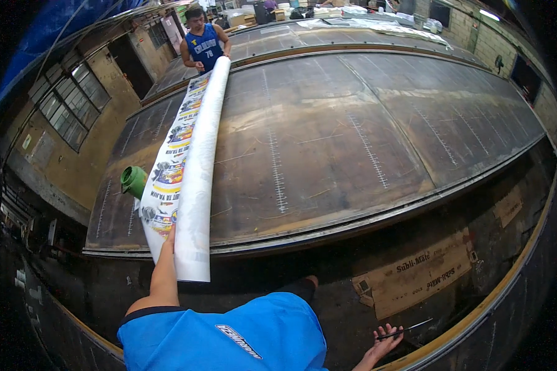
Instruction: Cutting and unrolling a long sheet of printed fabric on a large industrial table.
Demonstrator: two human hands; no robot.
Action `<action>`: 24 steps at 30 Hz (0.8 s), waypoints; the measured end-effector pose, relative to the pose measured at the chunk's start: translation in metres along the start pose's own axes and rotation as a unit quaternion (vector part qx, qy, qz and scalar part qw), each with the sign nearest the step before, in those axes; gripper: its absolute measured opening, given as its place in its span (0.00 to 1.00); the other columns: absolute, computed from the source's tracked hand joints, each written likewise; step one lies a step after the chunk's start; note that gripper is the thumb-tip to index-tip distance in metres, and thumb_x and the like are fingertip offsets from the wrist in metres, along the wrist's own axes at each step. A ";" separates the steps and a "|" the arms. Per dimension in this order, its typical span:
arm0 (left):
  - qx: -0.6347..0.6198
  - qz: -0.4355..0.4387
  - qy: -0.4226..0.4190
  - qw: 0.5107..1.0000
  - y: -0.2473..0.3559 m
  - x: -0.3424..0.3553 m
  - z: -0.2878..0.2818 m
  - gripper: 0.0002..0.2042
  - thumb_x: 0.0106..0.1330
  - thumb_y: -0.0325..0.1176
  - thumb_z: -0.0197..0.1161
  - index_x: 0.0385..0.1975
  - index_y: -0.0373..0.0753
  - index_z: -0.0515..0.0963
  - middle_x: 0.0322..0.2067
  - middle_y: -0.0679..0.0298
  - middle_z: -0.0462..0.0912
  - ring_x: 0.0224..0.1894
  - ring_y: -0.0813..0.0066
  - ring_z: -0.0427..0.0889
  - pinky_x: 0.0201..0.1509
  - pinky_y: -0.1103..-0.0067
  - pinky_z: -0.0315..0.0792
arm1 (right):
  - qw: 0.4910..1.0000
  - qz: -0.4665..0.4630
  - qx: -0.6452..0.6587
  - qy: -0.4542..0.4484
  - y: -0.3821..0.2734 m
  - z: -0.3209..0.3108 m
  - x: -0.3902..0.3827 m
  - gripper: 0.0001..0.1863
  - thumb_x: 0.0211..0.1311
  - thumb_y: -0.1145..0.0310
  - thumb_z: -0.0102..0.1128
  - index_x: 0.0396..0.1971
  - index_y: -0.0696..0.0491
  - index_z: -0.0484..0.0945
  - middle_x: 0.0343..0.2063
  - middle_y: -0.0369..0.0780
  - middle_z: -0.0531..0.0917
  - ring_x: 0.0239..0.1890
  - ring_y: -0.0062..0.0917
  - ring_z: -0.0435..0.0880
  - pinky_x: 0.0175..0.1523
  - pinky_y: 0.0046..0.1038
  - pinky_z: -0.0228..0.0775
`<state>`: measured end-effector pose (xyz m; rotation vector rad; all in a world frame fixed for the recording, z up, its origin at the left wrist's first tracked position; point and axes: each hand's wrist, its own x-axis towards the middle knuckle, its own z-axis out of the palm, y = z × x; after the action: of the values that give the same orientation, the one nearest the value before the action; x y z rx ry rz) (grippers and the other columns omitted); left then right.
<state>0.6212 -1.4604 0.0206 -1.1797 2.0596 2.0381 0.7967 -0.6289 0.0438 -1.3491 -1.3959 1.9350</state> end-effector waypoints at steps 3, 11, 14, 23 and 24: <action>0.147 0.050 0.126 0.980 -0.008 0.002 0.012 0.41 0.69 0.68 0.41 0.64 0.33 0.68 0.58 0.48 0.76 0.58 0.58 0.78 0.63 0.69 0.70 | 1.000 -0.016 -0.020 0.010 -0.015 0.001 0.011 0.22 0.71 0.54 0.55 0.61 0.37 0.64 0.42 0.36 0.82 0.35 0.23 0.82 0.37 0.28 0.74; 0.258 -0.025 0.310 0.915 0.033 -0.042 0.088 0.41 0.67 0.68 0.45 0.57 0.30 0.74 0.55 0.46 0.79 0.57 0.57 0.77 0.63 0.72 0.69 | 0.996 -0.034 -0.038 -0.075 -0.061 0.051 0.132 0.23 0.72 0.56 0.55 0.64 0.37 0.63 0.43 0.38 0.81 0.36 0.24 0.82 0.36 0.26 0.74; 0.203 -0.108 0.246 0.942 0.070 -0.056 0.155 0.41 0.66 0.69 0.45 0.55 0.31 0.77 0.53 0.46 0.80 0.58 0.56 0.77 0.63 0.70 0.69 | 0.992 -0.033 -0.047 -0.110 -0.105 0.092 0.180 0.24 0.72 0.57 0.55 0.65 0.39 0.62 0.43 0.38 0.81 0.35 0.23 0.82 0.36 0.25 0.74; 0.308 -0.036 0.105 0.945 0.053 -0.038 0.266 0.45 0.63 0.75 0.39 0.58 0.36 0.75 0.55 0.49 0.80 0.60 0.58 0.76 0.62 0.63 0.70 | 0.919 -0.182 -0.229 -0.265 -0.234 0.102 0.320 0.26 0.72 0.68 0.56 0.66 0.50 0.60 0.39 0.38 0.81 0.34 0.20 0.80 0.38 0.22 0.75; 0.292 -0.042 0.087 0.952 0.048 -0.036 0.293 0.45 0.63 0.75 0.39 0.59 0.36 0.75 0.55 0.49 0.80 0.60 0.58 0.76 0.62 0.63 0.70 | 0.924 -0.181 -0.234 -0.241 -0.238 0.088 0.335 0.26 0.71 0.69 0.56 0.66 0.52 0.60 0.39 0.38 0.81 0.34 0.19 0.80 0.38 0.21 0.74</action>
<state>0.4814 -1.1963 0.0350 -1.3157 2.3870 1.1756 0.5189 -0.3185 0.0999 -0.7054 -2.2729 1.8076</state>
